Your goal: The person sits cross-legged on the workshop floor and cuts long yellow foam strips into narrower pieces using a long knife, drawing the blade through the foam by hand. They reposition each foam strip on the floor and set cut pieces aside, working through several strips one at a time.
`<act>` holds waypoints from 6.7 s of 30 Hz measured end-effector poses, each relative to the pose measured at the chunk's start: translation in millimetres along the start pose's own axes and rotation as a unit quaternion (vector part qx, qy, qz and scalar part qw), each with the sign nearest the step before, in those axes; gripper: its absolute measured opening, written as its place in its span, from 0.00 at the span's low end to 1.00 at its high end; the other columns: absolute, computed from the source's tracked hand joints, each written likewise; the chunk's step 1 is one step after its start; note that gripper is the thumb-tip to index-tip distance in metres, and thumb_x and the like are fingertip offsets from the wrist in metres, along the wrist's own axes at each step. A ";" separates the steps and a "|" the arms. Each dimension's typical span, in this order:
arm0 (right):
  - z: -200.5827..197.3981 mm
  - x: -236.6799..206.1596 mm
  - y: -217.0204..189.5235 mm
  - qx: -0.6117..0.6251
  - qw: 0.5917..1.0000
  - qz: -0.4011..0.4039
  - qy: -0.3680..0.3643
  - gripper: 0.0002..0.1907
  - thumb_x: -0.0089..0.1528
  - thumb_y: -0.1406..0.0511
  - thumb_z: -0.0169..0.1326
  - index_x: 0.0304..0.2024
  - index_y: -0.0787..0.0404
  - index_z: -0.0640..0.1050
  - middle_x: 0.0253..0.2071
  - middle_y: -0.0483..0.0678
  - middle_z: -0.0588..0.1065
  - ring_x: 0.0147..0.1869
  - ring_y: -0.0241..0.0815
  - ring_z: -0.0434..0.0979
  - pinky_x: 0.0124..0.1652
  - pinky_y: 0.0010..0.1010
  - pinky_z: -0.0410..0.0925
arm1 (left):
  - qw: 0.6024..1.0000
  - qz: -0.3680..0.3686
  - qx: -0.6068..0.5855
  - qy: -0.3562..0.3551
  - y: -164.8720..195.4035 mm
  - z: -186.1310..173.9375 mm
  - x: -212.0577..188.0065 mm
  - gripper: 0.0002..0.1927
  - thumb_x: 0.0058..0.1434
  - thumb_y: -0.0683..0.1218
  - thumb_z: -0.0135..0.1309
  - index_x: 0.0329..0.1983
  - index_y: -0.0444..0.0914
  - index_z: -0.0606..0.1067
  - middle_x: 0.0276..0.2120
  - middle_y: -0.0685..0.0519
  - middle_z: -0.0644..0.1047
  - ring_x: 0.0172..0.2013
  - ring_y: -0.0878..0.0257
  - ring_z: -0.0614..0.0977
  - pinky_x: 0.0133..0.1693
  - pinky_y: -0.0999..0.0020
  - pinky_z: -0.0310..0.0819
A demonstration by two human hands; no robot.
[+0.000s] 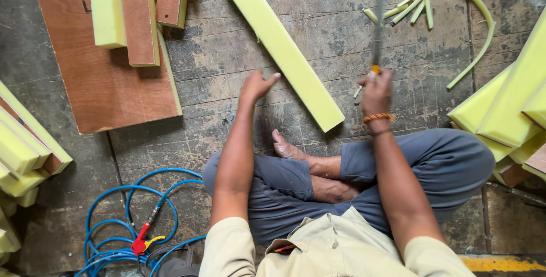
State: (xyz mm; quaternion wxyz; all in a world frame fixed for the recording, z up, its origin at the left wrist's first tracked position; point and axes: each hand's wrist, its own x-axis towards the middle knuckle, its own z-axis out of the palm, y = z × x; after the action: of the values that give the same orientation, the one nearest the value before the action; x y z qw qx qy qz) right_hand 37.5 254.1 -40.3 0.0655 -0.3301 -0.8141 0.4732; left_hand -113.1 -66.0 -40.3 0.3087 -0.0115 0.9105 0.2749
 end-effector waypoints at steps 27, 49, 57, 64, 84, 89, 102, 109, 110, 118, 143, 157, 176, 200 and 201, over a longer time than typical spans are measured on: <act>176.3 97.6 -90.5 0.049 0.985 -0.152 -0.060 0.19 0.71 0.61 0.54 0.62 0.56 0.68 0.40 0.48 0.76 0.39 0.35 0.75 0.36 0.26 0.70 | 0.940 0.157 0.302 0.019 53.8 111.1 -43.2 0.48 0.58 0.44 0.59 0.77 0.40 0.47 0.76 0.39 0.37 0.66 0.30 0.62 0.43 0.37 0.72; 253.7 220.6 -147.3 -0.165 0.944 -0.281 0.045 0.21 0.68 0.57 0.57 0.64 0.36 0.71 0.33 0.34 0.73 0.38 0.35 0.66 0.45 0.33 0.54 | 0.922 0.029 0.307 -0.236 92.1 79.7 -25.0 0.38 0.70 0.43 0.40 0.79 0.37 0.40 0.77 0.41 0.27 0.65 0.24 0.62 0.55 0.33 0.64; 242.0 175.5 -109.2 -0.176 0.948 -0.265 0.031 0.23 0.69 0.59 0.57 0.66 0.40 0.70 0.32 0.36 0.73 0.38 0.35 0.67 0.47 0.33 0.55 | 0.910 0.035 0.319 -0.263 94.8 73.6 -23.1 0.41 0.69 0.42 0.43 0.79 0.35 0.38 0.76 0.39 0.26 0.67 0.24 0.59 0.55 0.33 0.64; 246.7 181.6 -114.5 -0.185 0.938 -0.286 0.063 0.23 0.67 0.59 0.58 0.65 0.40 0.71 0.31 0.37 0.72 0.37 0.35 0.67 0.46 0.34 0.55 | 0.915 0.035 0.321 -0.243 93.8 77.3 -25.4 0.40 0.69 0.42 0.43 0.80 0.35 0.39 0.76 0.39 0.26 0.66 0.24 0.60 0.54 0.34 0.64; 248.0 177.6 -115.0 -0.195 0.953 -0.232 0.027 0.21 0.68 0.59 0.55 0.65 0.46 0.74 0.31 0.40 0.73 0.38 0.36 0.66 0.49 0.34 0.57 | 0.924 0.011 0.304 -0.232 89.3 94.4 -20.0 0.38 0.70 0.42 0.40 0.80 0.38 0.39 0.76 0.41 0.24 0.66 0.21 0.57 0.55 0.27 0.61; 215.3 103.8 -73.0 -0.176 0.947 -0.269 0.006 0.23 0.68 0.61 0.55 0.66 0.50 0.72 0.32 0.42 0.73 0.38 0.38 0.65 0.51 0.35 0.56 | 0.911 0.027 0.309 -0.273 92.3 86.4 -20.4 0.33 0.73 0.46 0.38 0.78 0.36 0.44 0.77 0.39 0.26 0.68 0.21 0.55 0.56 0.28 0.60; 242.2 167.8 -117.3 -0.174 0.947 -0.266 0.044 0.22 0.67 0.59 0.55 0.65 0.45 0.74 0.32 0.39 0.74 0.37 0.36 0.67 0.48 0.35 0.57 | 0.914 0.133 0.350 -0.154 66.0 125.8 -47.2 0.32 0.68 0.43 0.39 0.75 0.30 0.53 0.77 0.37 0.36 0.74 0.33 0.44 0.62 0.32 0.52; 247.1 172.6 -120.0 -0.210 0.944 -0.251 0.042 0.22 0.67 0.59 0.55 0.64 0.44 0.74 0.29 0.39 0.73 0.36 0.36 0.67 0.51 0.36 0.56 | 0.923 0.093 0.326 -0.181 68.6 135.6 -44.1 0.32 0.69 0.44 0.38 0.75 0.31 0.51 0.77 0.40 0.34 0.74 0.33 0.39 0.64 0.30 0.46; 244.9 167.1 -115.3 -0.206 0.941 -0.265 0.041 0.22 0.68 0.59 0.55 0.65 0.46 0.73 0.29 0.40 0.73 0.37 0.36 0.67 0.51 0.36 0.56 | 0.924 0.094 0.327 -0.177 69.6 132.7 -43.7 0.32 0.69 0.43 0.38 0.75 0.31 0.52 0.77 0.40 0.34 0.73 0.33 0.39 0.64 0.30 0.46; 211.3 83.9 -69.8 -0.186 0.948 -0.257 0.007 0.23 0.69 0.60 0.53 0.68 0.49 0.71 0.31 0.41 0.71 0.37 0.37 0.64 0.48 0.33 0.57 | 0.892 0.099 0.351 -0.269 76.9 127.0 -50.0 0.30 0.71 0.44 0.37 0.76 0.30 0.54 0.78 0.36 0.36 0.75 0.28 0.38 0.65 0.26 0.41; 219.5 118.5 -107.1 -0.161 0.944 -0.284 0.037 0.24 0.66 0.60 0.57 0.65 0.48 0.73 0.30 0.41 0.74 0.36 0.37 0.69 0.45 0.34 0.58 | 0.976 0.128 0.177 0.003 47.8 73.8 -18.0 0.35 0.60 0.41 0.53 0.70 0.28 0.59 0.68 0.34 0.60 0.68 0.41 0.62 0.62 0.34 0.57; 204.9 78.6 -95.9 -0.184 0.946 -0.266 0.008 0.22 0.69 0.60 0.53 0.66 0.52 0.73 0.30 0.41 0.72 0.37 0.38 0.66 0.50 0.34 0.58 | 0.955 0.136 0.254 0.073 47.5 103.7 -7.5 0.29 0.61 0.40 0.49 0.66 0.26 0.65 0.63 0.34 0.69 0.61 0.44 0.74 0.49 0.47 0.72; 177.5 18.0 -66.1 -0.150 0.958 -0.243 -0.012 0.24 0.67 0.61 0.57 0.66 0.51 0.72 0.37 0.46 0.76 0.40 0.39 0.69 0.50 0.33 0.63 | 0.972 0.179 0.144 0.045 19.2 89.0 -7.7 0.27 0.65 0.37 0.47 0.68 0.34 0.66 0.67 0.43 0.70 0.61 0.46 0.76 0.47 0.45 0.77; 216.6 112.0 -116.2 -0.202 0.945 -0.259 0.016 0.23 0.66 0.58 0.57 0.64 0.47 0.73 0.36 0.44 0.77 0.42 0.41 0.73 0.52 0.37 0.61 | 0.970 0.151 0.024 0.190 1.0 89.3 31.3 0.20 0.46 0.46 0.71 0.45 0.50 0.83 0.69 0.50 0.63 0.72 0.49 0.53 0.64 0.46 0.52; 210.7 97.5 -108.4 -0.203 0.935 -0.288 0.027 0.23 0.66 0.58 0.57 0.64 0.48 0.73 0.38 0.45 0.77 0.44 0.41 0.73 0.53 0.37 0.61 | 0.971 0.148 0.021 0.185 0.6 88.7 30.9 0.21 0.46 0.46 0.71 0.45 0.50 0.83 0.69 0.51 0.63 0.72 0.49 0.53 0.64 0.46 0.52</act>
State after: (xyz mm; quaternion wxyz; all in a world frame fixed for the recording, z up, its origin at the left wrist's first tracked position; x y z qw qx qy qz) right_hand -177.8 123.1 -86.7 0.1525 -0.1005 -0.9510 0.2493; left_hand -88.9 -15.8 -116.0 0.0914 0.0792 0.9488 0.2918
